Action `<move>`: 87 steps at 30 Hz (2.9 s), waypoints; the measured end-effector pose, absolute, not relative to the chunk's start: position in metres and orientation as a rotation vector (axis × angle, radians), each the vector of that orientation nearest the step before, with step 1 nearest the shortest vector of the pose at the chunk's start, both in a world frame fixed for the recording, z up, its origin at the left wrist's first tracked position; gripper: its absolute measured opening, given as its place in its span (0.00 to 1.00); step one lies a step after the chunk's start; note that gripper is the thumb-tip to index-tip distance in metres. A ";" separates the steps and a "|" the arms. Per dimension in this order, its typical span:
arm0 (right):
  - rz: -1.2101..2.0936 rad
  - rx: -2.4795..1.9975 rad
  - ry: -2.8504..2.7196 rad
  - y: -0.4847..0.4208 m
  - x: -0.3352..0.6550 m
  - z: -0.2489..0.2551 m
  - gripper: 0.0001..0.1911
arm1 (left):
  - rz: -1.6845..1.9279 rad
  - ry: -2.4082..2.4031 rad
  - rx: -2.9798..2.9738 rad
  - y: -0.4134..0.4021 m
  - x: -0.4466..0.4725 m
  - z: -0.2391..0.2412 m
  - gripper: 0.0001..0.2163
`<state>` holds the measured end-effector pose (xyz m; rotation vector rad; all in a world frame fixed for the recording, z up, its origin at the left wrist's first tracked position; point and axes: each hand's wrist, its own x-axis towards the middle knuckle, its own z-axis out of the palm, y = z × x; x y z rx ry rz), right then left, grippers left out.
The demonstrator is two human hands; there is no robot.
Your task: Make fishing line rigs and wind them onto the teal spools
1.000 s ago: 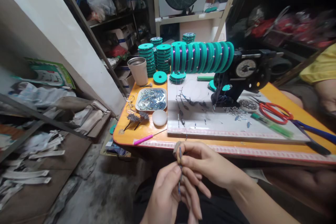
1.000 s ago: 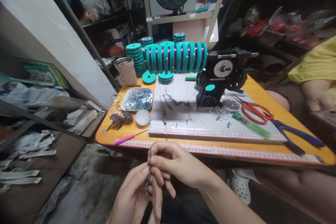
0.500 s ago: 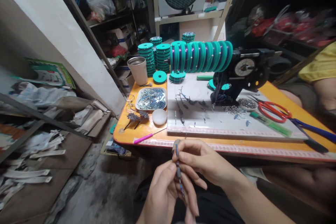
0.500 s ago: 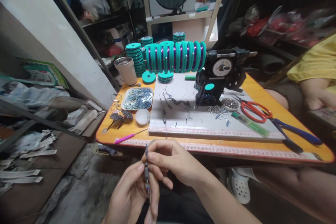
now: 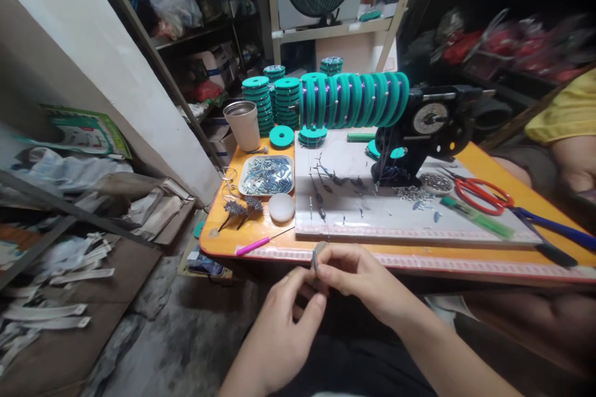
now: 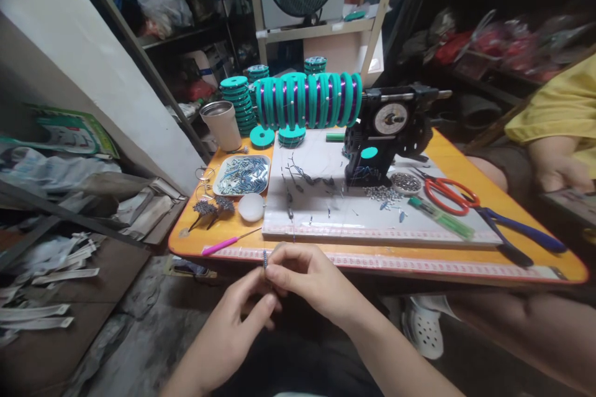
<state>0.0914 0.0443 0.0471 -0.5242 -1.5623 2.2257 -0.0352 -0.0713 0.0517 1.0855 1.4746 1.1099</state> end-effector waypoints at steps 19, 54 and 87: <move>1.770 -0.674 -1.765 0.107 0.099 0.111 0.18 | 1.500 1.005 0.829 0.027 -0.050 0.079 0.16; 2.581 -0.418 -1.138 0.125 0.047 0.123 0.23 | 1.574 0.872 0.466 -0.013 -0.021 0.081 0.14; 2.486 -0.444 -1.154 0.122 0.048 0.127 0.24 | 1.628 0.850 0.358 -0.022 -0.018 0.071 0.14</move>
